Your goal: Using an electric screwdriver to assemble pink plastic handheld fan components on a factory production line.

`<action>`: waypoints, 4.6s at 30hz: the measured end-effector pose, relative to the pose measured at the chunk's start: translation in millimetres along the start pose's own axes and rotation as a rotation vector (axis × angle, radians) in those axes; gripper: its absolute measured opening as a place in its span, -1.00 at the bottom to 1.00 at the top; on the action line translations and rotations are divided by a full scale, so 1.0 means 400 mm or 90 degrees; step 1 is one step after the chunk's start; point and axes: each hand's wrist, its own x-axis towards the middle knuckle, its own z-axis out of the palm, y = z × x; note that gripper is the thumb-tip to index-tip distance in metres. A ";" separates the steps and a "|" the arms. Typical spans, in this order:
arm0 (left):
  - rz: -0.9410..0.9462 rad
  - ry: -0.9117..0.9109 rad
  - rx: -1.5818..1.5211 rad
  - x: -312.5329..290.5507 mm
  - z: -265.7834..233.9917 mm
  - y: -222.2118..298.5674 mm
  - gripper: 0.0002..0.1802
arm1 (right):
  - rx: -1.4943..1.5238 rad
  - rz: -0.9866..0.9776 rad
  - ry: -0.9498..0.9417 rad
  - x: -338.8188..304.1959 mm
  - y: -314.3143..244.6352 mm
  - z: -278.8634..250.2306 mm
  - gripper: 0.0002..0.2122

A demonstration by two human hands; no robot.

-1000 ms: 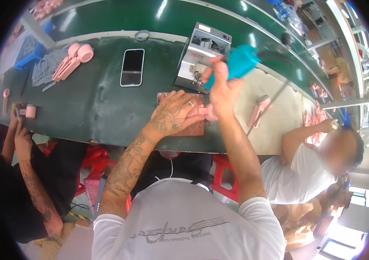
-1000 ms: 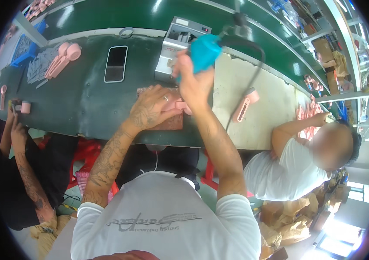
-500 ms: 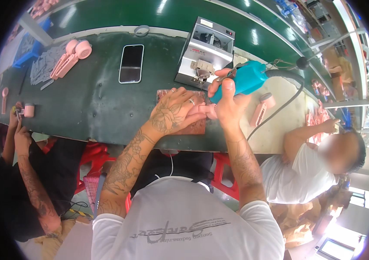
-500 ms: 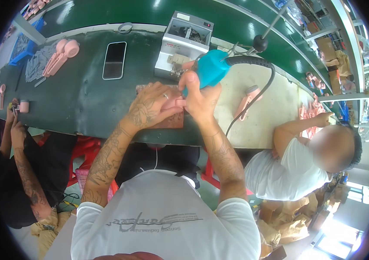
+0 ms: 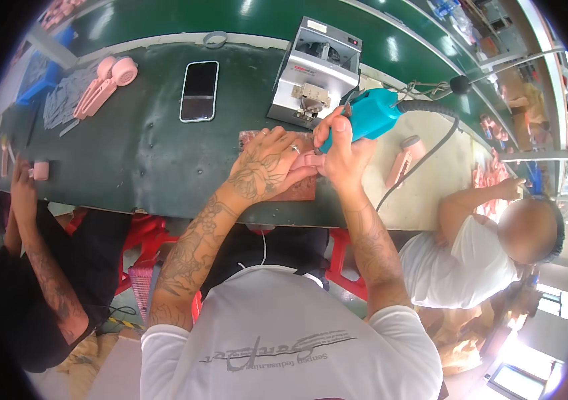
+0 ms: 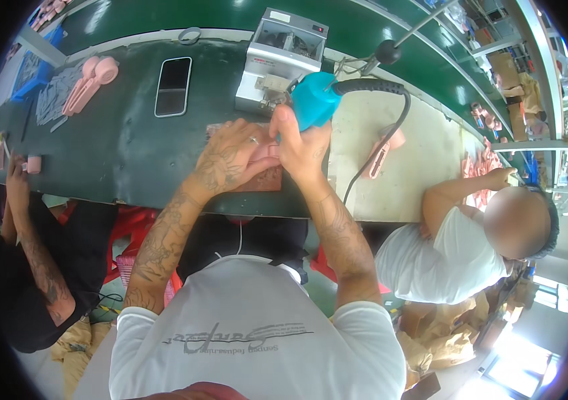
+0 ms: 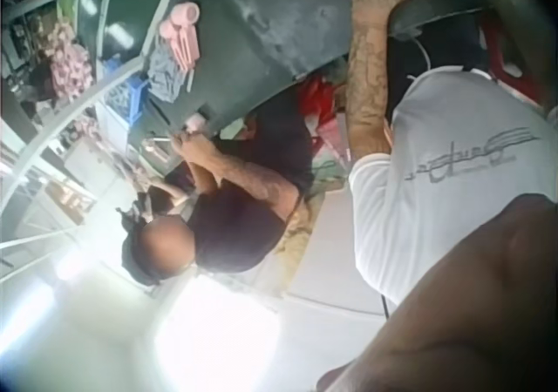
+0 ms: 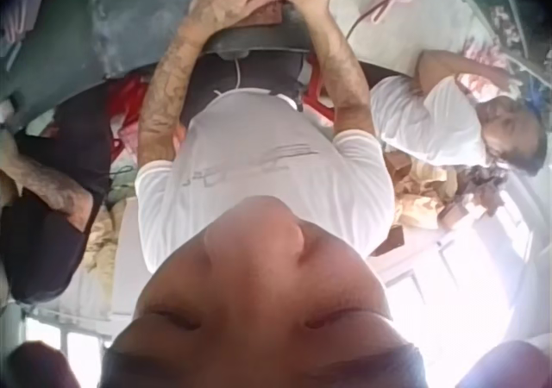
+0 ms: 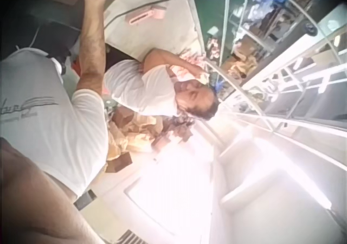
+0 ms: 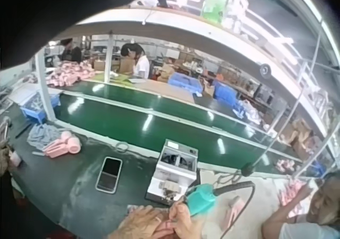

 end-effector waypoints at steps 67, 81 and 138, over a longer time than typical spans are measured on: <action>0.039 0.062 -0.035 -0.140 -0.144 0.002 -0.76 | 0.172 0.023 0.099 -0.212 -0.171 -0.035 -0.39; -0.225 0.396 0.121 -0.116 -0.350 -0.273 -0.68 | 0.073 0.140 0.041 -0.308 -0.168 -0.095 -0.39; -0.003 0.118 -0.095 -0.037 -0.013 0.023 -0.66 | 0.126 0.023 0.075 -0.056 -0.103 0.048 -0.40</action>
